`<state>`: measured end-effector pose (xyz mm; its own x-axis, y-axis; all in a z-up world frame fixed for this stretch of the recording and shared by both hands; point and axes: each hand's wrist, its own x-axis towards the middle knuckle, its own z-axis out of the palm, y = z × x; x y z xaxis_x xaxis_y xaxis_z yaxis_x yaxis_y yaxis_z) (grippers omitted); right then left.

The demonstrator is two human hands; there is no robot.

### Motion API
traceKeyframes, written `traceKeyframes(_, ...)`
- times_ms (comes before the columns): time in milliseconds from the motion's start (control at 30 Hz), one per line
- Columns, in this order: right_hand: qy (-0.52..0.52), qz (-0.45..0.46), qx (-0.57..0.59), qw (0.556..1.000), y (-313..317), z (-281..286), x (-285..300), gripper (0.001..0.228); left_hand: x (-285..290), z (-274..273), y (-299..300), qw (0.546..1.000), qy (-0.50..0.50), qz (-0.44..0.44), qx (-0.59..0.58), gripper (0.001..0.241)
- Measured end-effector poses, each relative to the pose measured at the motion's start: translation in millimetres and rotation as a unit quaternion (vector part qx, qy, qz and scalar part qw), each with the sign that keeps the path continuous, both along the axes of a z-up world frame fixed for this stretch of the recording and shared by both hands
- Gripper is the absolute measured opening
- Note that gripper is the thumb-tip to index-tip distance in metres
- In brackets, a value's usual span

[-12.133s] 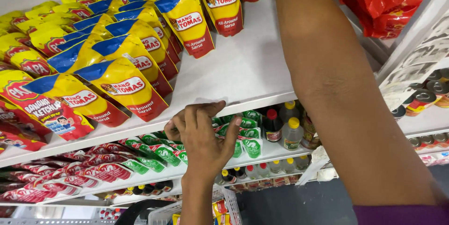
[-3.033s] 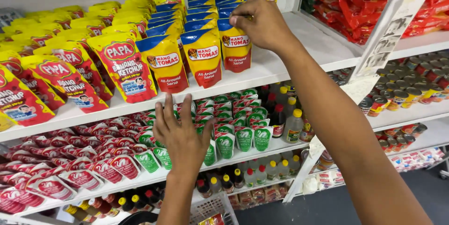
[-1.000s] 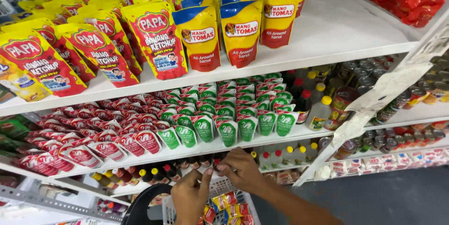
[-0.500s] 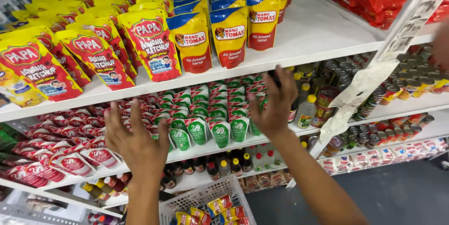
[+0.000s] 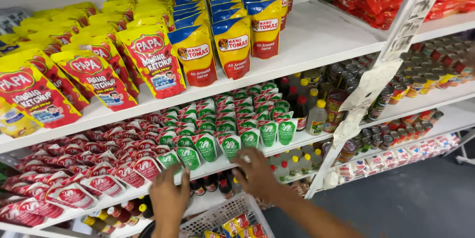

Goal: Picking sauce packets from a grocery store shelf and placing them into a shopping basket.

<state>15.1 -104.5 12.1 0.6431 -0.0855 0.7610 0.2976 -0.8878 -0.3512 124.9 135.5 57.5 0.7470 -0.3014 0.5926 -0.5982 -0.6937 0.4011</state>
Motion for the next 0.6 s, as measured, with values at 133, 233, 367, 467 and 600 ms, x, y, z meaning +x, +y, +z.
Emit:
traceKeyframes(133,0.216,0.066,0.071,0.972,33.5,-56.1,-20.9,0.029,-0.9,-110.9,21.2,0.989,0.141,-0.017,-0.052,0.027)
traceKeyframes(233,0.273,0.079,0.097,0.954,44.6,-96.9,-33.5,0.032,11.3,-230.8,45.7,0.956,0.288,-0.008,-0.049,0.032)
traceKeyframes(367,0.308,0.095,0.075,0.944,54.0,-156.1,-44.3,0.033,-5.2,-306.8,64.9,0.934,0.358,-0.012,-0.016,0.032)
traceKeyframes(467,0.415,0.149,0.140,0.886,61.2,-175.5,-57.6,0.034,-24.3,-343.8,71.5,0.915,0.401,-0.018,0.048,0.033)
traceKeyframes(600,0.472,0.122,0.145,0.861,70.1,-223.0,-65.0,0.031,-30.6,-398.3,73.8,0.894,0.436,-0.077,0.067,0.036)
